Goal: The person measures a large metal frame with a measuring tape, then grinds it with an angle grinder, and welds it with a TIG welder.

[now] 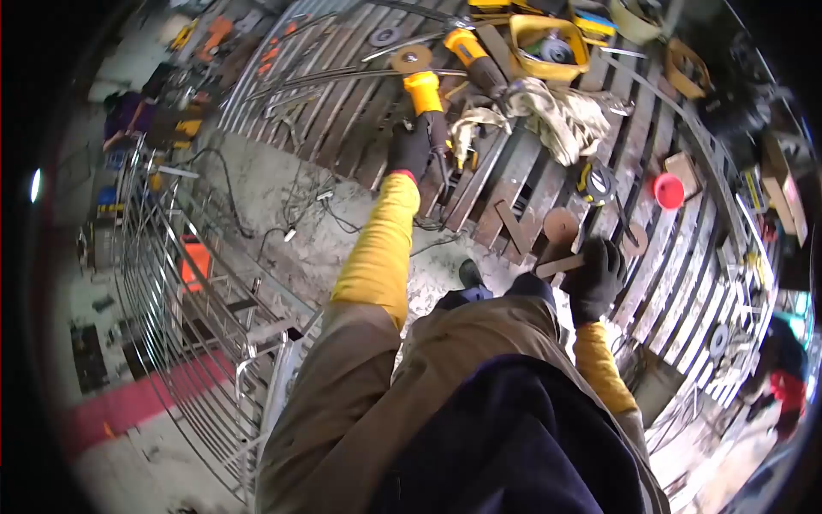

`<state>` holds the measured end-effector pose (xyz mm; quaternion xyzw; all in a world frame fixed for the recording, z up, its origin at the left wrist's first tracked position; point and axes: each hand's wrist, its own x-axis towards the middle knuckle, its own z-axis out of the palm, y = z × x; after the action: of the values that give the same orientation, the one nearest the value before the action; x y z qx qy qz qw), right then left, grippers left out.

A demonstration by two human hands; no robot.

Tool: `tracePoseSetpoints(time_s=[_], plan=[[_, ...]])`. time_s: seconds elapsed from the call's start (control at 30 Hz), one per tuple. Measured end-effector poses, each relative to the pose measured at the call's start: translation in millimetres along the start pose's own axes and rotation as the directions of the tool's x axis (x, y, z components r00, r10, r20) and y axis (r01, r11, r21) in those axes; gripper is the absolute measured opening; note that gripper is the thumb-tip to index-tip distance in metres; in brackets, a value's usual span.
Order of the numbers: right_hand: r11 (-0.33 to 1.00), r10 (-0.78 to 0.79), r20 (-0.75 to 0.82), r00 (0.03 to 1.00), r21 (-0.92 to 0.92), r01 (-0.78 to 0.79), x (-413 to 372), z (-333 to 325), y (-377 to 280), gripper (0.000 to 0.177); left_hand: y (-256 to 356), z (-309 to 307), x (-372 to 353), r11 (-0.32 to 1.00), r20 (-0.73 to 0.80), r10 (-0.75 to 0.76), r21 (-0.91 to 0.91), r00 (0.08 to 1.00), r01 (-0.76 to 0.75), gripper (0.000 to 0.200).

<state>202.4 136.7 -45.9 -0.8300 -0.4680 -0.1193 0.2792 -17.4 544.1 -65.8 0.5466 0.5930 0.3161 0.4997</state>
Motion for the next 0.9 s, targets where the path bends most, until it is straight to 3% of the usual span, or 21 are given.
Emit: tracePoseSetpoints(time_s=[0.03,0.07,0.1,0.13,0.17,0.2,0.23,0.27,0.3,0.33,0.37,0.4,0.47,0.5,0.57,0.63,0.7,0.8,0.9], plan=[[1.000,-0.011,-0.008,1.000,0.019,0.011,-0.2,-1.2,1.1,0.045,-12.3,2.1,-8.7,0.948,-0.012,-0.084,-0.310,0.996,0.077,0.068],[0.996,-0.081,-0.016,0.997,0.034,0.081,3.1,-10.2,0.6,0.042,-20.5,-7.0,-36.6,0.898,-0.142,0.351,0.330,0.925,-0.290,0.068],[0.994,-0.088,-0.009,0.996,0.058,0.088,7.8,-10.7,-0.4,0.035,-40.2,-15.5,-67.8,0.370,0.005,0.695,0.855,0.719,-0.364,0.069],[0.980,-0.108,-0.092,0.990,0.155,0.121,12.2,-9.3,-3.8,0.030,-80.0,-12.9,-75.7,0.446,-0.206,0.711,0.872,0.672,-0.205,0.069],[0.981,-0.075,-0.164,0.984,0.164,0.102,13.2,-5.7,-4.8,0.030,-48.5,-11.6,-132.2,0.961,-0.548,0.253,0.239,0.797,-0.140,0.069],[0.981,-0.111,-0.128,0.985,0.144,0.130,11.1,-4.9,-3.6,0.030,-40.7,-21.5,-178.1,0.956,-0.511,0.228,0.278,0.829,-0.091,0.070],[0.981,-0.148,-0.089,0.985,0.115,0.158,8.0,-4.4,0.8,0.030,-34.2,-24.4,-230.3,0.970,-0.470,-0.006,0.211,0.883,0.119,0.063],[0.989,-0.115,-0.084,0.990,0.079,0.121,4.8,-4.3,-0.4,0.031,-63.5,-28.8,-263.3,0.930,-0.435,-0.012,0.326,0.900,0.169,0.051],[0.990,-0.122,-0.034,0.992,0.067,0.124,3.7,-1.1,4.1,0.036,-142.0,-26.5,-282.9,0.869,-0.380,0.358,0.470,0.853,-0.155,0.042],[0.991,-0.121,-0.038,0.992,0.052,0.123,2.6,2.9,6.3,0.038,-154.3,-35.5,-320.1,0.843,-0.338,0.314,0.529,0.887,-0.098,0.038],[0.993,-0.116,-0.040,0.992,0.027,0.117,0.4,6.0,10.6,0.041,-168.2,-36.3,-351.6,0.981,-0.386,0.018,0.184,0.922,0.058,0.038],[0.995,-0.099,0.025,0.995,0.025,0.098,0.6,3.4,11.0,0.042,-160.3,-39.0,-382.2,0.967,-0.397,-0.245,-0.032,0.884,0.253,0.040],[0.998,-0.047,0.165,0.985,0.045,0.040,-1.1,4.1,15.6,0.049,-174.6,-34.8,-427.0,0.947,-0.499,-0.292,-0.268,0.816,0.176,0.041],[0.997,-0.065,0.169,0.983,0.063,0.055,-3.0,6.4,18.6,0.049,-174.2,-37.3,-441.6,0.932,-0.505,-0.350,-0.275,0.789,0.237,0.039],[0.998,-0.037,0.121,0.992,0.054,0.030,-7.9,10.0,23.9,0.056,-180.8,-41.6,-464.1,0.840,-0.446,-0.501,-0.459,0.742,0.290,0.037],[0.995,-0.081,0.150,0.985,0.069,0.071,-10.0,16.1,33.0,0.055,-183.4,-37.5,-482.6,0.828,-0.437,-0.498,-0.495,0.749,0.262,0.036],[0.979,0.107,0.295,0.949,0.133,-0.152,-9.7,20.1,36.1,0.050,-191.6,-31.4,-496.3,0.816,-0.422,-0.491,-0.530,0.762,0.231,0.036],[0.992,0.073,0.297,0.952,0.078,-0.101,-8.2,15.5,32.8,0.050,-206.5,-28.7,-506.6,0.725,-0.278,-0.481,-0.660,0.832,0.199,0.037],[0.997,0.060,0.286,0.956,0.039,-0.074,-8.1,12.5,32.0,0.051,-200.0,-32.6,-508.3,0.709,-0.222,-0.480,-0.668,0.849,0.226,0.040]])
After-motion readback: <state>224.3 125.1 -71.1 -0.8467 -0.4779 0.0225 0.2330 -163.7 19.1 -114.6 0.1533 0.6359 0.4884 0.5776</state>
